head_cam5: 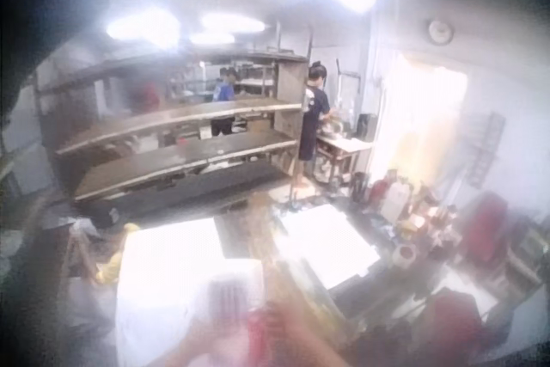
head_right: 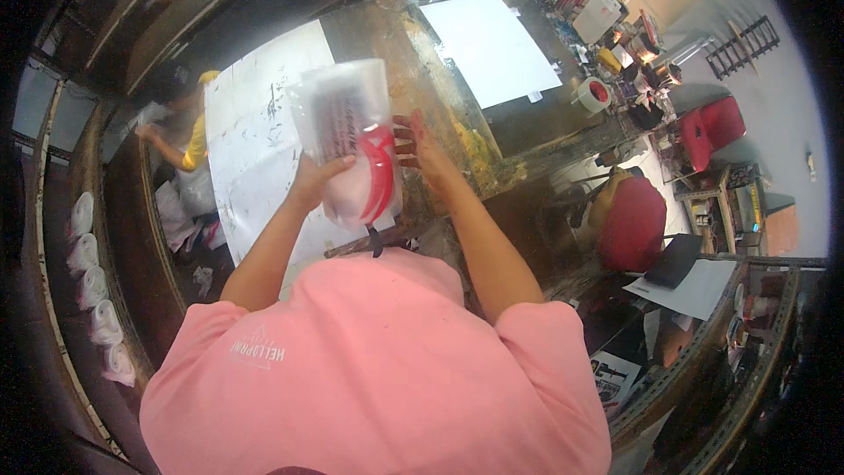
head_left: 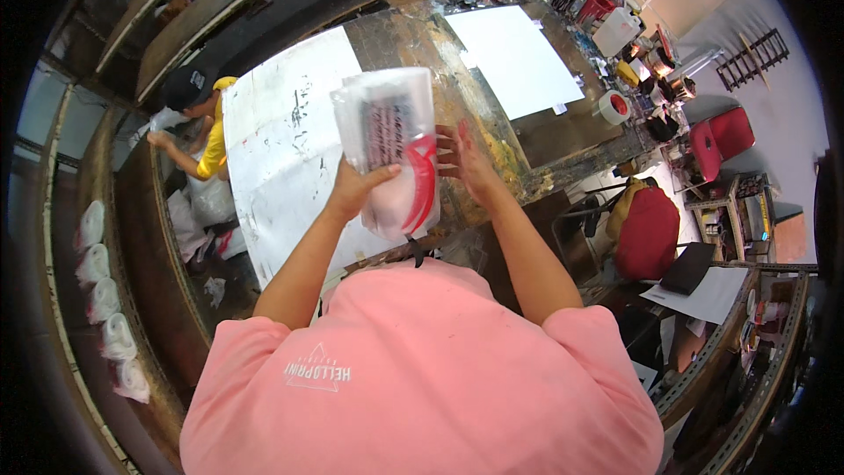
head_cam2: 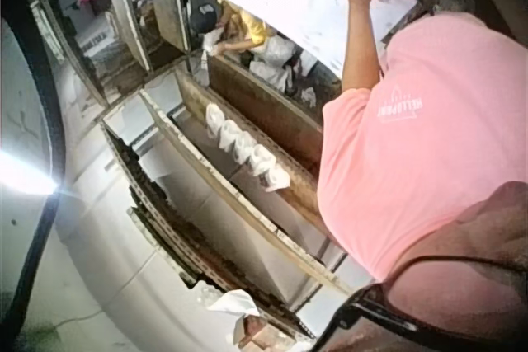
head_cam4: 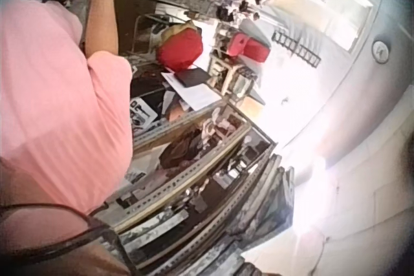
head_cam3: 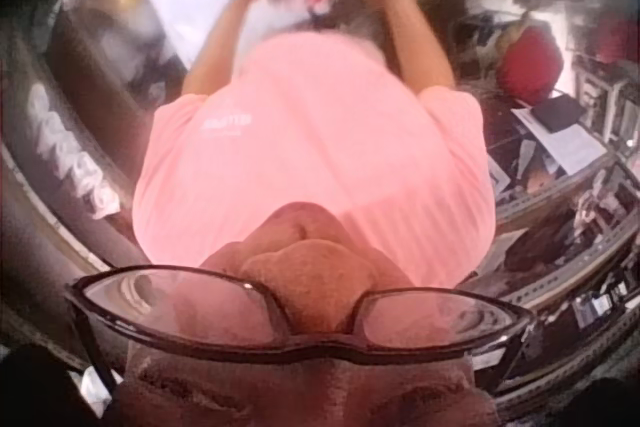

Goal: The person counts and bundles stacks of printed plastic bags on a table, rolls a stack into a cylinder, and places it onto a wooden shelf.

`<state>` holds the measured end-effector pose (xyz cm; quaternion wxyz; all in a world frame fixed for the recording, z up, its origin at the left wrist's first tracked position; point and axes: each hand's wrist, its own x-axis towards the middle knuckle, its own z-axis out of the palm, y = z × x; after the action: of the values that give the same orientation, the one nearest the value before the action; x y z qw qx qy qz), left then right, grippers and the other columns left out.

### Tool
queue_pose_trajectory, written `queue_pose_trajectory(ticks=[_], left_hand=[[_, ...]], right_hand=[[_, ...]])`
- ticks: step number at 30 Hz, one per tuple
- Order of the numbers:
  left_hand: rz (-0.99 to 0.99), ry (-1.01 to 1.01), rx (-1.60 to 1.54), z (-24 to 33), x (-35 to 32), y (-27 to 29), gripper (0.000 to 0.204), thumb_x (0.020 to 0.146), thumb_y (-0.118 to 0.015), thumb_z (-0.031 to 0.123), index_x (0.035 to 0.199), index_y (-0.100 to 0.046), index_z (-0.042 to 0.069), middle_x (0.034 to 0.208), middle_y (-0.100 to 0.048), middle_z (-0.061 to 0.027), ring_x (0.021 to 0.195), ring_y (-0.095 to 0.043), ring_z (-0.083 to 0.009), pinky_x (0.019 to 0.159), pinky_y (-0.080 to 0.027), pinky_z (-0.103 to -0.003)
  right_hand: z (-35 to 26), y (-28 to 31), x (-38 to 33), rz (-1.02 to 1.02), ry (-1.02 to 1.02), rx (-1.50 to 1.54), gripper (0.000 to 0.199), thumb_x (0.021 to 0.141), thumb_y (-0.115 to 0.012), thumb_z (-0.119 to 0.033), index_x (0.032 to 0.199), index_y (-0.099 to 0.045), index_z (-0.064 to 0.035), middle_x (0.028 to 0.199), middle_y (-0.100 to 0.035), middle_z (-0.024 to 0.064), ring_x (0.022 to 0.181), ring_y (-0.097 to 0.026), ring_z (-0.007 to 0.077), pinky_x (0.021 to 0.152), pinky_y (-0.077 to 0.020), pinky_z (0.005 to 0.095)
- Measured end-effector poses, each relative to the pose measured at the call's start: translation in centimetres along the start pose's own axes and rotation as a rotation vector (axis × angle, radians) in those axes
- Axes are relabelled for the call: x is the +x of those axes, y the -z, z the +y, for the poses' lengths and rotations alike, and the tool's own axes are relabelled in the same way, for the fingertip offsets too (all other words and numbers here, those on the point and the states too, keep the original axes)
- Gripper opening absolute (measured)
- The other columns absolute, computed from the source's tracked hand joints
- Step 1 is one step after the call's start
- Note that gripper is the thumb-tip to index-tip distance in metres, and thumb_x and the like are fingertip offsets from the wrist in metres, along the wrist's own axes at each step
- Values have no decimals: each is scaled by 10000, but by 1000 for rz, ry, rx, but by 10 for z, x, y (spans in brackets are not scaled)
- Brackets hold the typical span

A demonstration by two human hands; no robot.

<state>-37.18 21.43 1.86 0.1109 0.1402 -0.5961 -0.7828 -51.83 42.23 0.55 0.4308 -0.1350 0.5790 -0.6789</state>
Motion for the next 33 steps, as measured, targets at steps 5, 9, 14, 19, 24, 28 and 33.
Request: queue_pose_trajectory(ticks=[5, 9, 14, 19, 24, 28, 33], left_hand=[[-20, -225, 257, -22, 19, -33, 960, 700, -963, 212, 1447, -393, 15, 1348, -591, -142, 1257, -578, -247, 1086, -468, -409], [-40, -420, 430, -34, 35, -47, 1085, 658, -992, 307, 1486, -344, 42, 1390, -551, -176, 1296, -560, -309, 1094, -455, -430], [-147, -616, 629, -71, 54, -49, 1316, 566, -1023, 412, 1551, -223, 63, 1474, -484, -210, 1349, -516, -384, 1131, -421, -480], [-242, -549, 631, -90, 52, -33, 1504, 500, -1036, 456, 1582, -79, 38, 1532, -431, -201, 1415, -448, -369, 1209, -315, -472], [-314, -496, 753, -93, 42, -29, 1602, 439, -1044, 488, 1602, -47, 20, 1582, -385, -186, 1483, -370, -352, 1258, -246, -455], [-258, -448, 593, -104, 42, -13, 1570, 428, -1046, 487, 1603, -112, 27, 1587, -380, -179, 1491, -358, -359, 1251, -264, -456], [-298, -493, 497, -118, 55, -17, 1574, 409, -1052, 476, 1608, -128, 45, 1585, -367, -192, 1474, -375, -378, 1236, -297, -462]], right_hand=[[7, -2, 33, 212, 80, 69, 932, 1003, -316, -779, 1567, -373, -39, 1395, -564, 158, 1279, -547, 253, 1088, -415, 375], [5, 3, 18, 248, 482, 26, 742, 1103, -321, -550, 1591, -257, 6, 1560, -381, 180, 1427, -400, 279, 1204, -301, 403], [22, 28, 7, 275, 571, -179, 762, 1108, -158, -589, 1560, -359, -11, 1513, -490, 163, 1374, -494, 286, 1190, -366, 407], [36, 13, -13, 224, 441, 133, 765, 1080, -375, -581, 1576, -299, -3, 1524, -477, 182, 1402, -477, 306, 1215, -331, 438], [90, 60, -8, 182, 471, -274, 921, 896, -782, -293, 1579, -244, 10, 1527, -469, 208, 1406, -482, 310, 1206, -346, 427], [32, 38, -7, 95, 166, 304, 804, 1057, -469, -568, 1588, -263, 0, 1575, -433, 170, 1413, -480, 276, 1194, -364, 422], [32, 68, 0, 307, 161, 150, 766, 1068, -338, -636, 1512, -448, -21, 1494, -548, 144, 1353, -553, 271, 1169, -408, 445]])
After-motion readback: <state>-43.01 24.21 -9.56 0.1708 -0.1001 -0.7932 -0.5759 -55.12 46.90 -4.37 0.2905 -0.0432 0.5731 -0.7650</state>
